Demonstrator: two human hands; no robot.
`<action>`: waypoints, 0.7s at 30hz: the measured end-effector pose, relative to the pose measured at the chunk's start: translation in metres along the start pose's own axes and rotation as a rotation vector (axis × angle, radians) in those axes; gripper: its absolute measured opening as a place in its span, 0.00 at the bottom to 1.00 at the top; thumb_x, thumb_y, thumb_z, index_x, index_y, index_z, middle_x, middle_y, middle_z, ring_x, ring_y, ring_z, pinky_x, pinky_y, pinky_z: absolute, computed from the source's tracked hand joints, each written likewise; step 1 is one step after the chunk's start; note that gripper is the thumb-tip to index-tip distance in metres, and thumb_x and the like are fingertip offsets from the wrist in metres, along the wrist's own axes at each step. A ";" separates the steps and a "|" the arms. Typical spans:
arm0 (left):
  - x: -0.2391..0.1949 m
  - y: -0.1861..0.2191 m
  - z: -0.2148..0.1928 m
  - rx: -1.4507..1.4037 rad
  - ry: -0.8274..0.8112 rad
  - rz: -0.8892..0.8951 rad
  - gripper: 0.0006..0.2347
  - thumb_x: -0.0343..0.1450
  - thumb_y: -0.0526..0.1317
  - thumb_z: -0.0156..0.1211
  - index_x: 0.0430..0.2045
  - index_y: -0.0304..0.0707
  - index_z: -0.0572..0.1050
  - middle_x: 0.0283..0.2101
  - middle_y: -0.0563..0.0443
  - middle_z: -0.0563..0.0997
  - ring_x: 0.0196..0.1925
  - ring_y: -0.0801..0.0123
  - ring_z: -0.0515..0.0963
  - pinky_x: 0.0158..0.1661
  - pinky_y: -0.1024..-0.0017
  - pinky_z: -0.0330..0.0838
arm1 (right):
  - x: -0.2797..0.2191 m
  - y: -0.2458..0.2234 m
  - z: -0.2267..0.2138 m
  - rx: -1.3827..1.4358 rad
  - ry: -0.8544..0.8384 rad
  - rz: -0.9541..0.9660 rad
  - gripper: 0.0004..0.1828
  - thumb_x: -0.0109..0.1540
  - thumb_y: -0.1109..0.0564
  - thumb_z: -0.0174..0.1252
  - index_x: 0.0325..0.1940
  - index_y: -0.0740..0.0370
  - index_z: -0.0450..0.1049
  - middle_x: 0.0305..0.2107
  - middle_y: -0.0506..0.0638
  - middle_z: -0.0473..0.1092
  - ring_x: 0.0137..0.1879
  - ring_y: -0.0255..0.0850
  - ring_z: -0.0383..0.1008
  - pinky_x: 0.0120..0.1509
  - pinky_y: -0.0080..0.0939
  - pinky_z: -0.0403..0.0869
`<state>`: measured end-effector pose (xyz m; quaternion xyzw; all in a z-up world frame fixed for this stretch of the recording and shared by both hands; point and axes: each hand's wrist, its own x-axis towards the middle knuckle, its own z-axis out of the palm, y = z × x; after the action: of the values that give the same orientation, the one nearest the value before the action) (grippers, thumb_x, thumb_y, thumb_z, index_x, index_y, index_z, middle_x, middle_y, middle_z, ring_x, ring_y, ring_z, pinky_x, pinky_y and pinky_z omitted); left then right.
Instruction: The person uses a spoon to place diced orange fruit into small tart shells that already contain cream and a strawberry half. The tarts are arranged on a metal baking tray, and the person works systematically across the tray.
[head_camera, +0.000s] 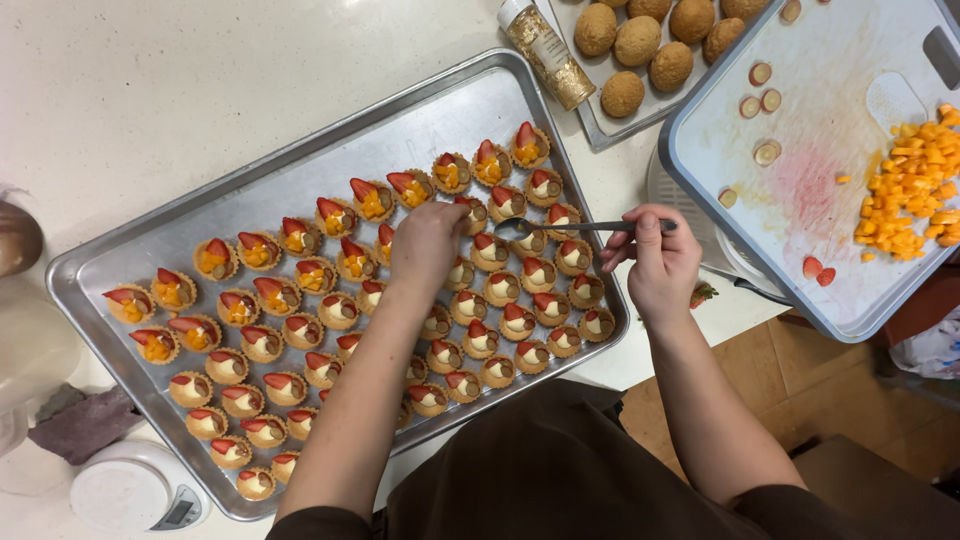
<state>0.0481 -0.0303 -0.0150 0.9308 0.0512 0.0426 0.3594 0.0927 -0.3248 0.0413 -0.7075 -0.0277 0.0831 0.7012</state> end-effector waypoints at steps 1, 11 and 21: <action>0.001 0.000 0.000 0.011 0.006 0.006 0.09 0.67 0.29 0.61 0.38 0.38 0.83 0.36 0.46 0.84 0.40 0.52 0.82 0.41 0.58 0.77 | 0.000 0.000 0.000 0.004 -0.002 -0.001 0.14 0.77 0.53 0.47 0.51 0.68 0.69 0.31 0.55 0.72 0.33 0.41 0.76 0.35 0.38 0.79; 0.005 0.011 -0.008 0.097 0.066 0.031 0.06 0.68 0.35 0.65 0.36 0.40 0.83 0.35 0.49 0.84 0.38 0.56 0.80 0.38 0.61 0.75 | 0.000 0.005 -0.001 0.033 -0.013 0.018 0.14 0.77 0.53 0.47 0.51 0.68 0.69 0.31 0.55 0.72 0.34 0.41 0.77 0.35 0.38 0.79; -0.002 0.008 -0.018 0.094 0.069 0.026 0.07 0.68 0.33 0.65 0.38 0.41 0.83 0.33 0.49 0.83 0.38 0.55 0.79 0.41 0.60 0.74 | 0.000 0.010 -0.006 0.023 0.000 0.006 0.15 0.76 0.51 0.48 0.51 0.68 0.69 0.31 0.55 0.72 0.34 0.41 0.77 0.35 0.39 0.79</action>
<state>0.0447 -0.0247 0.0037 0.9452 0.0533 0.0771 0.3129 0.0926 -0.3306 0.0317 -0.6995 -0.0244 0.0856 0.7091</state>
